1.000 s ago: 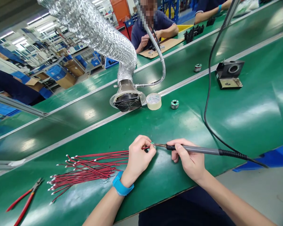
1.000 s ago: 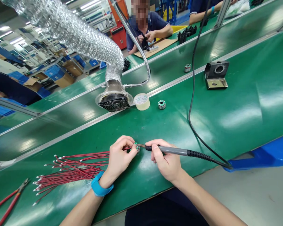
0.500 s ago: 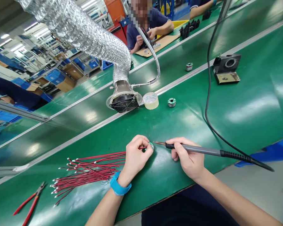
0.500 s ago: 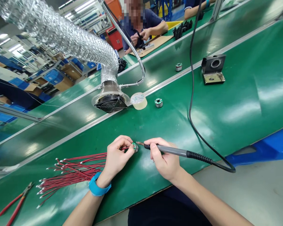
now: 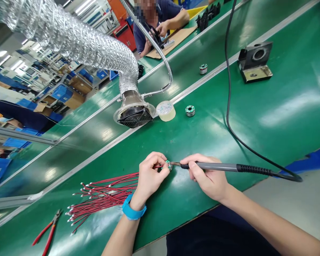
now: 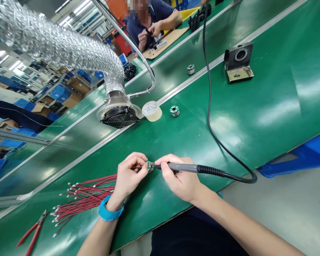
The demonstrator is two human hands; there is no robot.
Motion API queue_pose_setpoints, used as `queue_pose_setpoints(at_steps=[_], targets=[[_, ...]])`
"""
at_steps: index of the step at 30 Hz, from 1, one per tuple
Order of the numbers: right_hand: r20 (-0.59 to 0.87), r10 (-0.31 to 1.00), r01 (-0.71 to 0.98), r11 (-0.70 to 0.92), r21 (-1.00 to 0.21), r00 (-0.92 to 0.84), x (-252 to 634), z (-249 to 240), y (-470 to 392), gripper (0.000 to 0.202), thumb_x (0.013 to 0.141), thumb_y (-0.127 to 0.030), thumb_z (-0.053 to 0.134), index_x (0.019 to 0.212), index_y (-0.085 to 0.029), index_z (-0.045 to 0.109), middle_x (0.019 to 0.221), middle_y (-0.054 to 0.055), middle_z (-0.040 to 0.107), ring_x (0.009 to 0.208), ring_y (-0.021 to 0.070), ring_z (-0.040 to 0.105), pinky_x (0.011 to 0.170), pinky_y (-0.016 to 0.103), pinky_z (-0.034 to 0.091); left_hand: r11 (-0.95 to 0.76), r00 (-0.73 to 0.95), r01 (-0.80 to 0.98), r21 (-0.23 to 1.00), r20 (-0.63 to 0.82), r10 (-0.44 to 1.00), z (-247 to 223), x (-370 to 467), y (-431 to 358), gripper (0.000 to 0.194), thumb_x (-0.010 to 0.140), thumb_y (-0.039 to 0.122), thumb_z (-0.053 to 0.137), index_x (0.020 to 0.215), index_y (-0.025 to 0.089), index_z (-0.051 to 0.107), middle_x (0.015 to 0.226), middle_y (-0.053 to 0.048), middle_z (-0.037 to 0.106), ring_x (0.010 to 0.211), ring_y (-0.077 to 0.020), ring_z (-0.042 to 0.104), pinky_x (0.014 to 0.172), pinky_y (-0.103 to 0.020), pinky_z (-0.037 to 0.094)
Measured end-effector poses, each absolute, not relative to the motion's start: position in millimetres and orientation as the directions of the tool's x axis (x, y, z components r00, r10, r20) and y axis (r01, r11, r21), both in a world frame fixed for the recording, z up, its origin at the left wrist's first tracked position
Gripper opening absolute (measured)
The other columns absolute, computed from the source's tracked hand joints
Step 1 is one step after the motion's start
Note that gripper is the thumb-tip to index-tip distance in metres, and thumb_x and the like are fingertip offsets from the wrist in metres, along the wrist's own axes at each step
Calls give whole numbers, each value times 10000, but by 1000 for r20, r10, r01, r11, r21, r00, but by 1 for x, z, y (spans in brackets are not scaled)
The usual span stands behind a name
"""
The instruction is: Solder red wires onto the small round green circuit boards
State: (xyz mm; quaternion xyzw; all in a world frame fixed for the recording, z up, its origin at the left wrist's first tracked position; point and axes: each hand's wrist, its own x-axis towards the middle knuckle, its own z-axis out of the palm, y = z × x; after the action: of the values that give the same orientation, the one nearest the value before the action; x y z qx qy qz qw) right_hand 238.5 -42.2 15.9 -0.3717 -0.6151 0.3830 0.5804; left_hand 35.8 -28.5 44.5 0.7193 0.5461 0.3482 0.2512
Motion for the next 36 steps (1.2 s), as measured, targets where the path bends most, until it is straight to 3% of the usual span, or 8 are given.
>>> queue_pose_setpoints(at_steps=[12,20,36], targets=[[425,904,7,426,-905,-45,238,14,-44,208,1040,-220,525,991,-179,723,613,-50,611,489,80,544,513,216,453,-276,187,650,708,203,961,48,36,-28,173,798,113,699,663,173,609,852,-9,670,605,-72,492,523,-223,339],[402,915,-22,403,-915,33,240,12,-46,208,1045,-223,530,1011,-185,732,616,-42,624,499,83,569,515,212,465,-306,235,695,650,197,952,54,37,-28,170,815,95,680,692,186,606,863,-12,675,711,-106,590,607,-237,414],[390,917,31,389,-921,86,240,13,-46,208,1050,-268,523,1030,-231,727,640,-22,652,502,143,604,516,284,500,-306,255,716,627,173,951,55,37,-26,170,821,100,666,700,195,594,869,-18,674,746,-126,602,609,-244,422]])
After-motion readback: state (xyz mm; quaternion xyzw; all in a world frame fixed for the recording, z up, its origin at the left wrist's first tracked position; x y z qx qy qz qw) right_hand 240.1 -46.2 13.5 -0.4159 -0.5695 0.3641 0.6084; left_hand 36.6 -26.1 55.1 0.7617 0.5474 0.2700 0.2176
